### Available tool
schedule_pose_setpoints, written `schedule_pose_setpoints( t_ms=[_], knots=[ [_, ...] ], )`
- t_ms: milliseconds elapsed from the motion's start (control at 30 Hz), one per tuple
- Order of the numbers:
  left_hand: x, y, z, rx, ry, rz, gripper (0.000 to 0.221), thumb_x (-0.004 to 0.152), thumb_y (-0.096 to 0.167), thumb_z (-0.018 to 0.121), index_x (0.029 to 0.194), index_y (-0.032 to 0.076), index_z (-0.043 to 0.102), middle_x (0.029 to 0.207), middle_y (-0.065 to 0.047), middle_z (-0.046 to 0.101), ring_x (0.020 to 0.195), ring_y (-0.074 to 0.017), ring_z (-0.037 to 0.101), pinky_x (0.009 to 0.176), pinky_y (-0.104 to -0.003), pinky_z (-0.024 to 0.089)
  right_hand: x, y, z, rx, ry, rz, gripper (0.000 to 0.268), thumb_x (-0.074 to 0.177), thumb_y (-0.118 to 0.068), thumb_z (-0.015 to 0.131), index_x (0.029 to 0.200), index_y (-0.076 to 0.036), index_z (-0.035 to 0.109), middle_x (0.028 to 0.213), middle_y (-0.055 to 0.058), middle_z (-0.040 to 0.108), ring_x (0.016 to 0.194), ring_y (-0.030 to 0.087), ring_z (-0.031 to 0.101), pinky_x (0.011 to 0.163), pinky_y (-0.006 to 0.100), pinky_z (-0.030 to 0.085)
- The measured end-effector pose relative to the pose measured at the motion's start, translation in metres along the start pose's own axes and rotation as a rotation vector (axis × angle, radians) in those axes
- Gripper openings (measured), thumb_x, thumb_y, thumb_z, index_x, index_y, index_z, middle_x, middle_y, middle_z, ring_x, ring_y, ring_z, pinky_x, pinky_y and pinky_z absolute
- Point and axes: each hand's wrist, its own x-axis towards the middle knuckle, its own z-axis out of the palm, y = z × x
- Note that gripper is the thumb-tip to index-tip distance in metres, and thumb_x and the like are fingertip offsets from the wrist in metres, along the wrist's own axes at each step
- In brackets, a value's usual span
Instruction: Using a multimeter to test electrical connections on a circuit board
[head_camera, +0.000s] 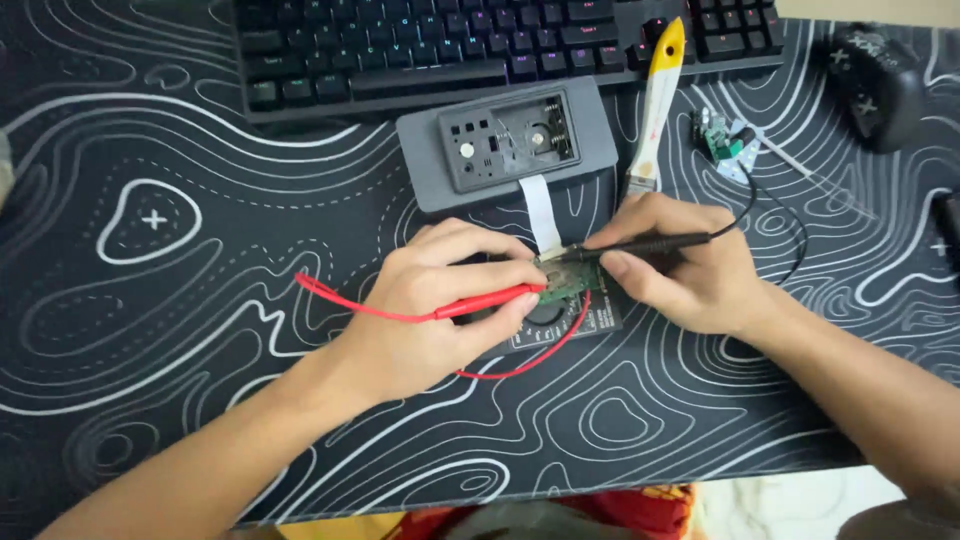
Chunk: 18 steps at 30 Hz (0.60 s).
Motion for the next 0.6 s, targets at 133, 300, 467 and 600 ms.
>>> schedule_pose_setpoints(
  t_ms=[133,300,467,600],
  knots=[
    [0.002,-0.004,0.004,0.015,-0.008,0.008,0.012,0.107,0.018,0.081,0.117,0.015,0.087,0.12,-0.001,0.078,0.111,-0.0222,0.073,0.107,-0.045,0.05,-0.003,0.005,-0.001,-0.025,0.033,-0.003,0.02,0.107,-0.017,0.074,0.118,0.0,0.079,0.109,0.013,0.084,0.091,0.022,0.08,0.085,0.032,0.064],
    [0.002,-0.003,0.003,0.012,-0.033,0.027,0.014,0.108,0.017,0.079,0.121,0.014,0.085,0.122,-0.004,0.076,0.111,-0.0257,0.071,0.106,-0.048,0.05,0.002,-0.008,0.0,-0.069,0.028,-0.16,0.019,0.102,-0.011,0.08,0.115,0.003,0.079,0.102,0.014,0.084,0.082,0.024,0.079,0.079,0.034,0.065],
    [0.002,0.002,0.001,0.031,-0.043,0.049,0.012,0.11,0.016,0.078,0.121,0.013,0.084,0.124,-0.005,0.076,0.112,-0.0265,0.072,0.106,-0.046,0.05,0.012,-0.017,0.002,-0.155,0.045,-0.268,0.019,0.103,-0.009,0.083,0.115,0.004,0.076,0.106,0.016,0.08,0.093,0.028,0.079,0.088,0.037,0.064],
    [0.001,0.003,-0.001,0.061,-0.068,0.038,0.013,0.111,0.015,0.077,0.122,0.013,0.084,0.126,-0.007,0.078,0.115,-0.0277,0.073,0.105,-0.047,0.051,0.018,-0.025,0.001,-0.094,0.014,-0.308,0.019,0.104,-0.007,0.08,0.117,0.007,0.077,0.118,0.023,0.079,0.108,0.035,0.08,0.103,0.045,0.065]
  ],
)
